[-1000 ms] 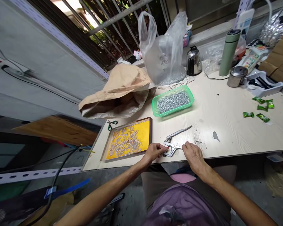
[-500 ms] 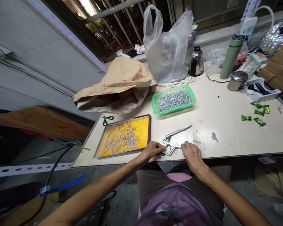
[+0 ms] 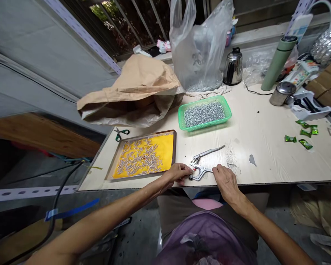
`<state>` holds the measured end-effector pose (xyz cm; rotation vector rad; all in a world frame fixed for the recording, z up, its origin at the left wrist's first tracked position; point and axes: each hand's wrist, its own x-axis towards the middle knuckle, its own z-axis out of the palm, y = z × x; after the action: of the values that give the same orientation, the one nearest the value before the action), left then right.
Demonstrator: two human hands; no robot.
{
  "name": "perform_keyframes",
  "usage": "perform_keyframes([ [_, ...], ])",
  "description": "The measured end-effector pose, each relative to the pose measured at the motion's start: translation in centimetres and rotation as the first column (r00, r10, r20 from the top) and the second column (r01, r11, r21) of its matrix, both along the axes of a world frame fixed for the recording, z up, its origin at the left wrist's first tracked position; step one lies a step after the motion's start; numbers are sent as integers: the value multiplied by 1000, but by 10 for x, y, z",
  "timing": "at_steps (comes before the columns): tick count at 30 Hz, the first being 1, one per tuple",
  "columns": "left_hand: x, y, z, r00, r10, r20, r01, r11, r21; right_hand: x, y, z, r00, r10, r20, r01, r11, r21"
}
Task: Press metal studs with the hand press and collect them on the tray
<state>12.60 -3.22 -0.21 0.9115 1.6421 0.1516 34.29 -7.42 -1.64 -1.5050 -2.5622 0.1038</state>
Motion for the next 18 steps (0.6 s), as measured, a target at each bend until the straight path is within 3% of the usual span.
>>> perform_keyframes([
  [4,2,-3,0,994,95,56,-89,992,-91,0,-1,-2,1000,-11,-11,11,1000,19],
  [7,3,-3,0,994,98,52,-91,988,-122,-1,-1,-4,1000,-14,-12,15,999,29],
  [14,0,8,0,996,-91,-3,89,982,-168,-3,-1,-2,1000,-20,-8,20,1000,12],
  [18,-1,10,2,993,-120,3,120,984,-135,-2,-2,0,1000,-25,-4,25,999,-20],
])
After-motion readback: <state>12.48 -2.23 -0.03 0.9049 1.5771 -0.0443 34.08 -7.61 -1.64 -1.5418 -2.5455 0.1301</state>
